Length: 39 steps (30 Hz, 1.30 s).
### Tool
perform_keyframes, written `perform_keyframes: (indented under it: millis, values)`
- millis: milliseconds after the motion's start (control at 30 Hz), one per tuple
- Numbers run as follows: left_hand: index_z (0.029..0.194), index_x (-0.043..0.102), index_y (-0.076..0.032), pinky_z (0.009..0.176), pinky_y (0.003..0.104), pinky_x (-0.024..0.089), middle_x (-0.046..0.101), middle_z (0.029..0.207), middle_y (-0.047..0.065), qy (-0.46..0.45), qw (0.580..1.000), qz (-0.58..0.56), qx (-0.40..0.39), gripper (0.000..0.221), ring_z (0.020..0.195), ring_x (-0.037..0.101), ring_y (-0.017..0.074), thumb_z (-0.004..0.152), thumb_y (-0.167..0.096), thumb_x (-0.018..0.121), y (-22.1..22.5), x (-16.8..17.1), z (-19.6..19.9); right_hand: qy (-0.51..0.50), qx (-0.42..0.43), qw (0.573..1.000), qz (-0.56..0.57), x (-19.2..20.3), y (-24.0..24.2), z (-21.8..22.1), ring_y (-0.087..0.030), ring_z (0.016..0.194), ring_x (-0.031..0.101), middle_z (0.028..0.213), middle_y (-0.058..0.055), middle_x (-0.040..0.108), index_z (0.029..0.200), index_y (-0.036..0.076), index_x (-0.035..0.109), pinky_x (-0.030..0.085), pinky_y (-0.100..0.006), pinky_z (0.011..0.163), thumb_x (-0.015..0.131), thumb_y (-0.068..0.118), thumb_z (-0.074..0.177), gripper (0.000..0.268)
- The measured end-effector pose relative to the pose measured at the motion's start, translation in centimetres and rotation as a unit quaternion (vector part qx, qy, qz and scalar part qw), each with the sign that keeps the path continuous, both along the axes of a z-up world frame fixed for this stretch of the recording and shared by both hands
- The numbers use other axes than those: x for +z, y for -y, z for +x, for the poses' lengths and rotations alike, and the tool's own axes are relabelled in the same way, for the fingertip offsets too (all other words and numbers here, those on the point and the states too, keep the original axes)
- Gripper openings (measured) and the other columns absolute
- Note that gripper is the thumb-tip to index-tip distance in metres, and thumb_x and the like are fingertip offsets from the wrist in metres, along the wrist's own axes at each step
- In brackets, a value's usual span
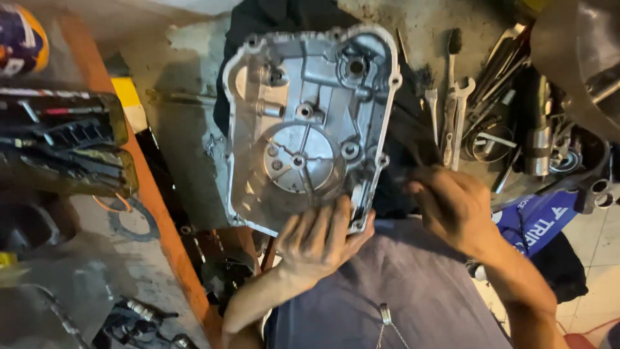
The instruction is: Cleaning and scraping residue from the mating surface of a motorcycle engine crankcase cover.
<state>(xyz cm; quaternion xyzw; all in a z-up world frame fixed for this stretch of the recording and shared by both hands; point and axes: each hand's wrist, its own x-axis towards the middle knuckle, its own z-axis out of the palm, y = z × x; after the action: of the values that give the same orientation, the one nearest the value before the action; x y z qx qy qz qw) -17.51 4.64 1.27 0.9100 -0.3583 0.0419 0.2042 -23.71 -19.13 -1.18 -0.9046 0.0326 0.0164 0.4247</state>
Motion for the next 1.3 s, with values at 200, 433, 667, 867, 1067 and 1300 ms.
perform_keyframes:
  millis: [200, 433, 667, 867, 1067, 1300]
  values:
    - [0.104, 0.075, -0.003, 0.052, 0.024, 0.032, 0.064, 0.068, -0.003, 0.129, 0.991, 0.031, 0.018, 0.042, 0.053, 0.051, 0.007, 0.101, -0.045, 0.072, 2.7, -0.2, 1.5, -0.038, -0.043, 0.998, 0.032, 0.0, -0.1, 2.5, -0.024, 0.058, 0.06, 0.074, -0.011, 0.062, 0.106, 0.0, 0.069, 0.045, -0.036, 0.056, 0.069, 0.004, 0.097, 0.01]
    - [0.099, 0.079, -0.003, 0.044, 0.024, 0.025, 0.053, 0.054, -0.009, 0.194, 0.98, 0.013, -0.04, 0.057, 0.043, 0.038, 0.0045, 0.097, -0.058, 0.067, 2.5, -1.9, 5.0, 0.038, 0.038, 0.998, 0.017, 1.3, 0.1, 3.0, -0.035, 0.081, 0.056, 0.089, -0.017, 0.053, 0.12, -0.003, 0.065, 0.047, -0.042, 0.072, 0.063, 0.001, 0.095, 0.025]
    - [0.083, 0.073, -0.008, 0.059, 0.028, 0.034, 0.054, 0.062, -0.005, 0.243, 0.967, -0.05, -0.06, 0.055, 0.058, 0.051, 0.0109, 0.096, -0.061, 0.069, 1.9, -1.0, 6.2, 0.049, 0.082, 0.993, -0.066, 2.2, -0.9, 3.6, -0.038, 0.08, 0.055, 0.089, -0.018, 0.055, 0.118, 0.0, 0.062, 0.045, -0.047, 0.069, 0.067, 0.007, 0.083, 0.036]
    - [0.07, 0.064, -0.014, 0.067, 0.034, 0.034, 0.048, 0.064, -0.004, 0.277, 0.954, -0.111, 0.001, 0.056, 0.067, 0.054, 0.0145, 0.09, -0.067, 0.065, 2.1, -2.6, 4.4, 0.053, 0.112, 0.991, -0.059, 1.8, 0.0, 2.6, -0.037, 0.082, 0.058, 0.091, -0.015, 0.058, 0.121, -0.003, 0.059, 0.049, -0.045, 0.072, 0.063, 0.006, 0.082, 0.04]
    - [0.068, 0.06, -0.02, 0.061, 0.028, 0.027, 0.051, 0.068, -0.008, 0.233, 0.97, -0.051, -0.043, 0.052, 0.063, 0.051, 0.0103, 0.097, -0.062, 0.067, 1.0, -2.5, 3.8, 0.027, 0.145, 0.976, -0.163, 2.6, -0.5, 2.5, -0.03, 0.072, 0.059, 0.081, -0.008, 0.058, 0.118, 0.007, 0.069, 0.046, -0.041, 0.06, 0.074, 0.017, 0.079, 0.04]
    - [0.063, 0.052, -0.024, 0.057, 0.029, 0.022, 0.046, 0.064, -0.01, 0.169, 0.978, -0.046, -0.115, 0.05, 0.056, 0.043, 0.0083, 0.101, -0.051, 0.07, 1.8, -0.8, 5.6, 0.036, 0.1, 0.982, -0.158, 2.5, -1.0, 2.6, -0.027, 0.069, 0.057, 0.077, -0.006, 0.056, 0.111, 0.008, 0.072, 0.045, -0.04, 0.057, 0.073, 0.016, 0.083, 0.029]
